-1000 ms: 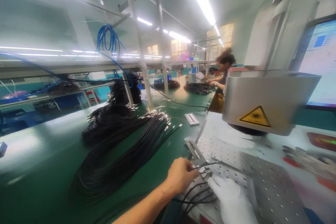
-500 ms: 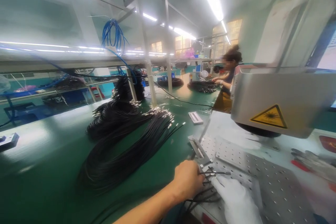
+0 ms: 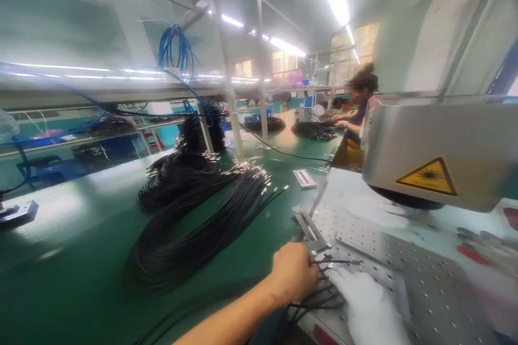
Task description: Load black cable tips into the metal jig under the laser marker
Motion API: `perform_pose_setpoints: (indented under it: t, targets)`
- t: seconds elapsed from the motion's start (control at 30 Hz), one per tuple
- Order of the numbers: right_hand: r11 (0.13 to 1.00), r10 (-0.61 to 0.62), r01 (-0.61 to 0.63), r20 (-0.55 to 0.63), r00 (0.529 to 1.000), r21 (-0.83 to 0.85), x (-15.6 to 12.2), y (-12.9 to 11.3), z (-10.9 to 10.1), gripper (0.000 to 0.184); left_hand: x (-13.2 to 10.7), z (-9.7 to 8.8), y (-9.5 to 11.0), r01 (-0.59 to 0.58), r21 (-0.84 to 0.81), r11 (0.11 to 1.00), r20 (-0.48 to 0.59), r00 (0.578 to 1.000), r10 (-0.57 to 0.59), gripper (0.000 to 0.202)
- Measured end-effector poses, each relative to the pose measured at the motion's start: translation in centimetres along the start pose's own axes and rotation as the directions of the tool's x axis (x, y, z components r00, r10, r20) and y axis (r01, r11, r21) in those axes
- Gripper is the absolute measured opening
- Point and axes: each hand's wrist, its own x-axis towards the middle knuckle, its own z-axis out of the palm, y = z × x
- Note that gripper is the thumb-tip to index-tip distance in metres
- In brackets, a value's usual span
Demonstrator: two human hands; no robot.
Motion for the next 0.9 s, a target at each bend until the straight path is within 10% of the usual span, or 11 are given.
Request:
perform_pose_setpoints:
  t: [0.3, 0.53, 0.67, 0.9]
  targets:
    - [0.999, 0.029, -0.032, 0.090, 0.996, 0.025, 1.2, -0.3, -0.8, 0.056, -0.3, -0.1, 0.1, -0.033, -0.020, 0.999, 0.033, 0.999, 0.034, 0.019]
    - [0.999, 0.047, -0.047, 0.036, 0.998, -0.012, 0.9, -0.7, -0.7, 0.062, -1.2, -0.3, -1.1, -0.235, -0.355, 0.905, -0.189, 0.966, 0.176, 0.016]
    - [0.999, 0.053, -0.053, 0.046, 0.998, 0.005, 0.9, -0.7, -0.6, 0.066, -2.1, -1.2, -2.0, -0.181, -0.164, 0.970, -0.240, 0.961, 0.139, 0.019]
    - [0.999, 0.035, -0.033, 0.090, 0.995, -0.017, 0.9, -0.6, -0.3, 0.059, -2.4, -0.9, -2.2, -0.135, 0.214, 0.967, -0.013, 0.990, 0.141, 0.022]
